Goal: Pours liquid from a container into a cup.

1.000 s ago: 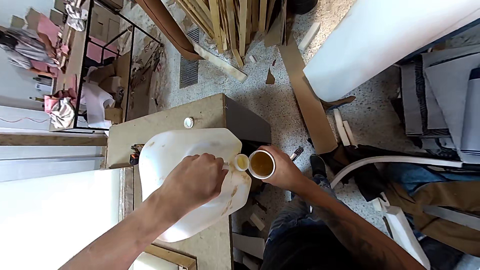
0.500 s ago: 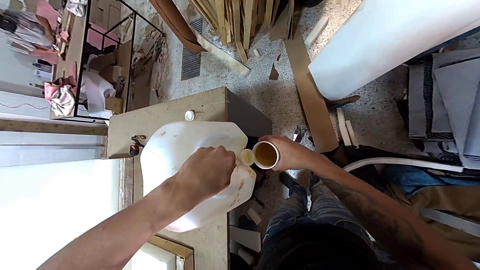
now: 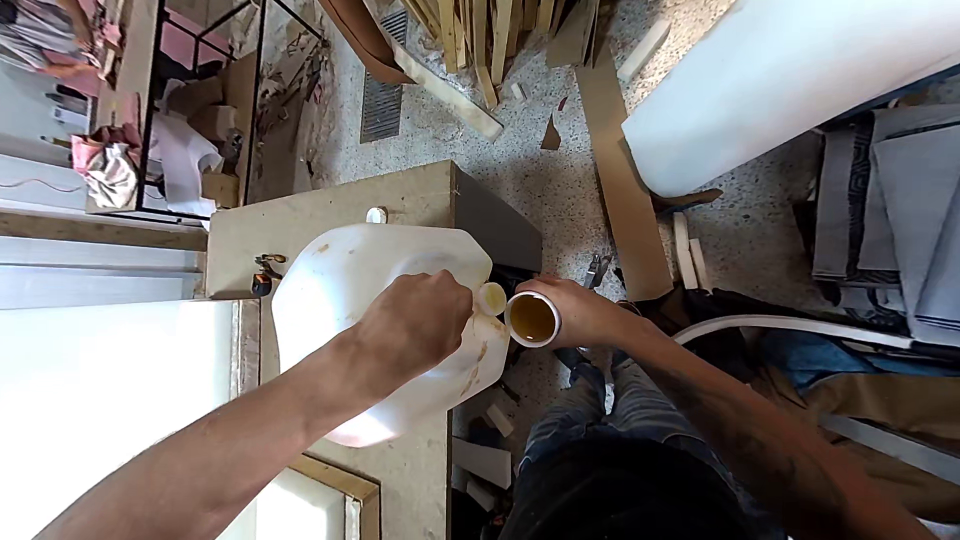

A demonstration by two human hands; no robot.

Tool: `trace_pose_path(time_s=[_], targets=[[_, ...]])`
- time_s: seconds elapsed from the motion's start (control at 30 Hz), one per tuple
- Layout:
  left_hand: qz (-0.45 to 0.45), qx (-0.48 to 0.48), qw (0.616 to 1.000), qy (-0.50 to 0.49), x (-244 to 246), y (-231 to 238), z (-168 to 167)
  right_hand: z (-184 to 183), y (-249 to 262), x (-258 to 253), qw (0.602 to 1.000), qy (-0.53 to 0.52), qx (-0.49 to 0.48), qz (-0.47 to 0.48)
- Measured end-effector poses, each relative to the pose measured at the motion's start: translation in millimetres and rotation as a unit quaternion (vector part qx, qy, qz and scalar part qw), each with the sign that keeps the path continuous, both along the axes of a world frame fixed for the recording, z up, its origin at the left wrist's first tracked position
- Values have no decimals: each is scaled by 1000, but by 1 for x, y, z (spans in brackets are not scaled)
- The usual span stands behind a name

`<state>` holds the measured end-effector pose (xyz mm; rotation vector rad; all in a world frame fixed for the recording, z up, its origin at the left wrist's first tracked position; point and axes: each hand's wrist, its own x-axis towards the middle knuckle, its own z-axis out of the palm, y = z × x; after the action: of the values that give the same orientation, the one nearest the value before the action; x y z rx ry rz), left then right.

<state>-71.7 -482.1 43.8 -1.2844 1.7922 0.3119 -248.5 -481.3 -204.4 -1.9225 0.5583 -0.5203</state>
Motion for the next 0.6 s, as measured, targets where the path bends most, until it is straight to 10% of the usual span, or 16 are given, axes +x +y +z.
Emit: trace_pose_path(time_s=[0.6], targets=[[-54, -103, 987, 109, 52, 34, 14, 14, -1, 22, 994, -26, 85, -60]])
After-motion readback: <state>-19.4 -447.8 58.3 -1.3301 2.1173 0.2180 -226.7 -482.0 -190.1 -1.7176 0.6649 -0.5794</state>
